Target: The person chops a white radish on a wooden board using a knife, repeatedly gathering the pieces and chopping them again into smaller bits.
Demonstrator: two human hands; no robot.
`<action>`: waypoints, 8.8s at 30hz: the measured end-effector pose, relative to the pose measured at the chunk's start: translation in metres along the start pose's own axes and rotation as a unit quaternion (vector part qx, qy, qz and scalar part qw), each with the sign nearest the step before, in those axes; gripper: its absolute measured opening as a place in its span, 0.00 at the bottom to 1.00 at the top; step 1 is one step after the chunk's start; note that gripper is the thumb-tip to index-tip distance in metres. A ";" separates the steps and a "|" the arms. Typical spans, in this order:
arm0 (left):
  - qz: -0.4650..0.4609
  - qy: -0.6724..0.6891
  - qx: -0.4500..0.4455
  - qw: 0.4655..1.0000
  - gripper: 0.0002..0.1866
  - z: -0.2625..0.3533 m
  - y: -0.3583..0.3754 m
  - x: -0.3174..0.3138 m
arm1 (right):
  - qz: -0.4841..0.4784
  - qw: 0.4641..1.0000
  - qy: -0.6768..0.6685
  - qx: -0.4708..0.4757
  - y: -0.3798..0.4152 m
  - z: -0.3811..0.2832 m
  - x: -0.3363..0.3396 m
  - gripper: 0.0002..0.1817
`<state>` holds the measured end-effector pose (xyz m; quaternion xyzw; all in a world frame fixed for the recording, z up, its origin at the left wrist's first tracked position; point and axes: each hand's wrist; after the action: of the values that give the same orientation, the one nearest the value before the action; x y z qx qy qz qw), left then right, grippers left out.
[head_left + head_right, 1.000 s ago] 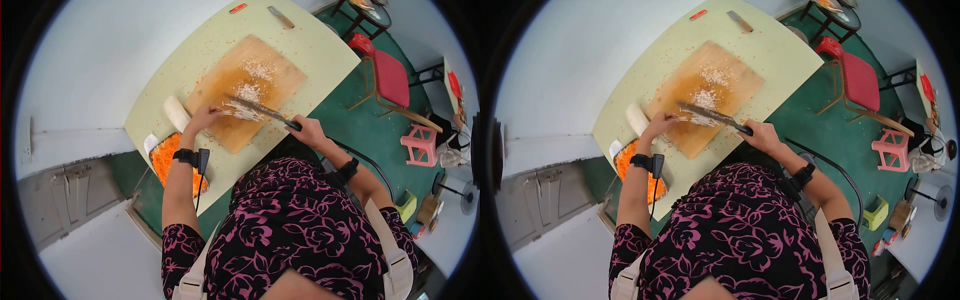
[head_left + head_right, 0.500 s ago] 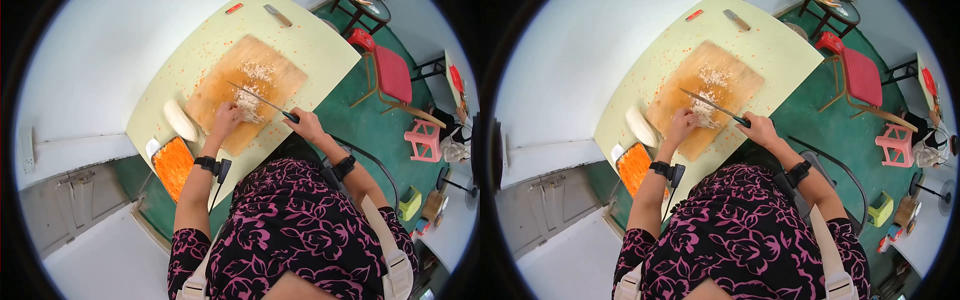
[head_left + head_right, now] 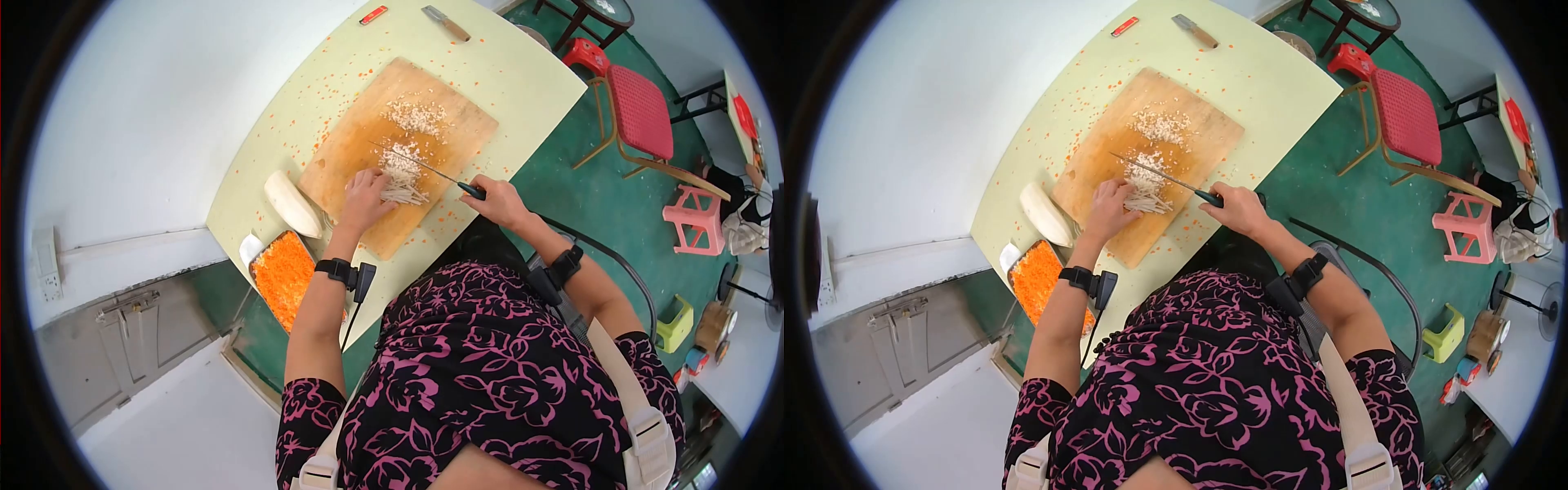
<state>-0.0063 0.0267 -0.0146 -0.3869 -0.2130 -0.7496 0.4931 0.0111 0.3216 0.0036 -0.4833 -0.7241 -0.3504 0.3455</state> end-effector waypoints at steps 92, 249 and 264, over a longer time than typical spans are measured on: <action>0.250 0.034 0.065 0.966 0.13 0.029 0.022 -0.050 | -0.096 0.991 0.080 0.057 -0.011 -0.022 0.010 0.18; 0.353 -0.037 0.133 0.925 0.10 0.028 0.027 -0.084 | -0.024 0.992 0.062 0.104 -0.027 -0.015 -0.009 0.16; 0.299 0.010 0.120 0.947 0.23 0.033 0.032 -0.079 | -0.009 0.995 0.064 0.081 -0.009 -0.030 -0.003 0.14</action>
<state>0.0521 0.0815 -0.0589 -0.3636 -0.1712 -0.5404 0.7392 0.0089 0.2925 0.0147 -0.4238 -0.7309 -0.3243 0.4255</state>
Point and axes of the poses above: each hand's wrist, its own y-axis away from the middle knuckle, its own x-axis out of the back of the hand, z = x × y, and after that the axes turned 15 degrees about y, right-handed
